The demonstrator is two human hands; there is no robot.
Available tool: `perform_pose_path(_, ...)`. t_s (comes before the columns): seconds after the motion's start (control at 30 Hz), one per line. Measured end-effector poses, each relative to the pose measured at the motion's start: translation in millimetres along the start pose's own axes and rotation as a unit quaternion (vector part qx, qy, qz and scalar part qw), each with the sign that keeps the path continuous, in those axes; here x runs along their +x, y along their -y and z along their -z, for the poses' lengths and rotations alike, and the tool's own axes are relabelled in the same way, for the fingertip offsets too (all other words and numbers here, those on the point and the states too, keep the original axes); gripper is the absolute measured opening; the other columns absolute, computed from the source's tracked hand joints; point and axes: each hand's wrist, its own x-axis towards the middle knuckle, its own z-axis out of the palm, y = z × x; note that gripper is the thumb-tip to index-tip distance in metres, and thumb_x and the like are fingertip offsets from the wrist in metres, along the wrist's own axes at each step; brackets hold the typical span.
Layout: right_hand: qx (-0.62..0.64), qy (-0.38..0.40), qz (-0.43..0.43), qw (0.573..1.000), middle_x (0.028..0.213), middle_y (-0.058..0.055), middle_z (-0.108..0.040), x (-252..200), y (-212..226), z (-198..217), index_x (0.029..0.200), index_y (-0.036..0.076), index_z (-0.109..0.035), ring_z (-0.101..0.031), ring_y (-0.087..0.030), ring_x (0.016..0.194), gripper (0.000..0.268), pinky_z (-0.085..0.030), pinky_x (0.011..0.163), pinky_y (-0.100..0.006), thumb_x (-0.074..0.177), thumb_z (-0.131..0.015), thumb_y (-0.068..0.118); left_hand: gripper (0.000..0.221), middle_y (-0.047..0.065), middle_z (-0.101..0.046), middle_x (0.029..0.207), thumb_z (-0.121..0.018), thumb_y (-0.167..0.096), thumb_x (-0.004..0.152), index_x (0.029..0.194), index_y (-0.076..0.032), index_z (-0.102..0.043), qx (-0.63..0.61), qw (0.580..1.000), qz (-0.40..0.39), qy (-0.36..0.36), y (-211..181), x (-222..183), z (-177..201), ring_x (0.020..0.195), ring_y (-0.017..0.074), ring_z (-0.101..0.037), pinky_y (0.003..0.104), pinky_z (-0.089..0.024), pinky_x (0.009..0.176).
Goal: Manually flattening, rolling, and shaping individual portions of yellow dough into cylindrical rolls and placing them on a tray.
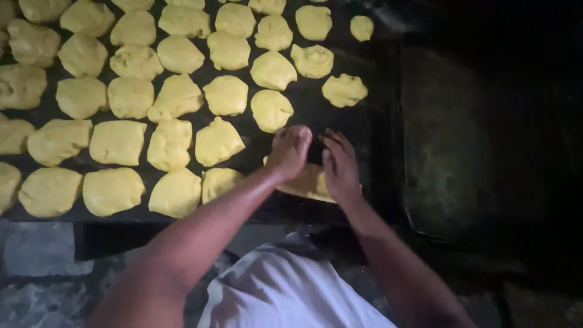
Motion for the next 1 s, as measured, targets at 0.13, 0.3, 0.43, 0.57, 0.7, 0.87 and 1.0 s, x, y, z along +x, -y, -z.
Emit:
perform_pose_path(0.13, 0.004, 0.047, 0.014, 0.999, 0.099, -0.013, -0.066, -68, 7, 36, 0.101, 0.006, -0.069, -0.066, -0.030, 0.097, 0.008, -0.053, 0.083, -0.040, 0.095, -0.067, 0.000, 0.023, 0.008, -0.067, 0.117, -0.048, -0.029, 0.109, 0.116, -0.012, -0.063, -0.110, 0.992, 0.001, 0.061, 17, -2, 50, 0.116, 0.0350, -0.064, 0.052, -0.041, 0.107)
perform_pose_path(0.3, -0.093, 0.141, 0.078, 0.983, 0.101, -0.012, -0.062, -106, 77, 40, 0.120, 0.004, -0.074, -0.058, -0.033, 0.098, 0.042, -0.047, 0.083, -0.047, 0.079, -0.074, 0.010, 0.024, 0.017, -0.065, 0.110, -0.075, -0.023, 0.087, 0.105, -0.006, -0.074, 0.020, 0.997, 0.017, 0.072, 28, -33, 83, 0.103, 0.0366, -0.063, 0.052, -0.046, 0.096)
perform_pose_path(0.43, -0.233, 0.150, 0.026, 0.960, 0.113, -0.019, -0.058, -109, 94, 28, 0.133, -0.004, -0.070, -0.052, -0.037, 0.102, 0.064, -0.044, 0.084, -0.052, 0.077, -0.079, 0.027, 0.031, 0.019, -0.064, 0.110, -0.077, -0.028, 0.089, 0.107, -0.004, -0.073, -0.005, 0.996, 0.009, 0.087, 37, -36, 82, 0.106, 0.0382, -0.062, 0.052, -0.046, 0.096)
perform_pose_path(0.57, 0.049, 0.138, -0.014, 0.989, 0.116, -0.011, -0.060, -105, 87, 36, 0.109, 0.012, -0.080, -0.054, -0.031, 0.111, 0.025, -0.045, 0.090, -0.046, 0.086, -0.071, 0.014, 0.033, 0.019, -0.063, 0.114, -0.077, -0.027, 0.087, 0.109, -0.004, -0.074, -0.022, 0.992, 0.014, 0.120, 41, -32, 84, 0.110, 0.0387, -0.059, 0.051, -0.047, 0.100)
perform_pose_path(0.7, -0.097, -0.059, -0.133, 0.985, 0.109, -0.014, -0.062, -104, 35, 38, 0.124, 0.005, -0.070, -0.058, -0.032, 0.104, 0.031, -0.048, 0.095, -0.044, 0.096, -0.067, 0.018, 0.041, 0.020, -0.060, 0.115, -0.082, -0.030, 0.081, 0.111, -0.003, -0.074, -0.016, 0.986, 0.047, 0.160, 22, -31, 112, 0.113, 0.0394, -0.057, 0.051, -0.046, 0.100)
perform_pose_path(0.87, -0.271, -0.037, -0.140, 0.952, 0.111, -0.023, -0.063, -73, 16, 39, 0.112, 0.002, -0.068, -0.057, -0.039, 0.103, 0.033, -0.046, 0.090, -0.050, 0.088, -0.080, 0.023, 0.039, 0.016, -0.062, 0.115, -0.083, -0.029, 0.078, 0.108, -0.008, -0.069, 0.054, 0.982, 0.056, 0.174, -2, -44, 114, 0.115, 0.0383, -0.056, 0.051, -0.046, 0.100)
perform_pose_path(1.0, -0.035, 0.053, -0.354, 0.933, 0.104, -0.015, -0.069, -42, 33, 38, 0.114, 0.003, -0.061, -0.068, -0.026, 0.093, 0.033, -0.054, 0.080, -0.039, 0.090, -0.075, 0.021, 0.036, 0.014, -0.068, 0.104, -0.078, -0.020, 0.087, 0.115, -0.007, -0.059, 0.062, 0.990, 0.026, 0.126, 2, -56, 81, 0.104, 0.0352, -0.065, 0.051, -0.050, 0.102)
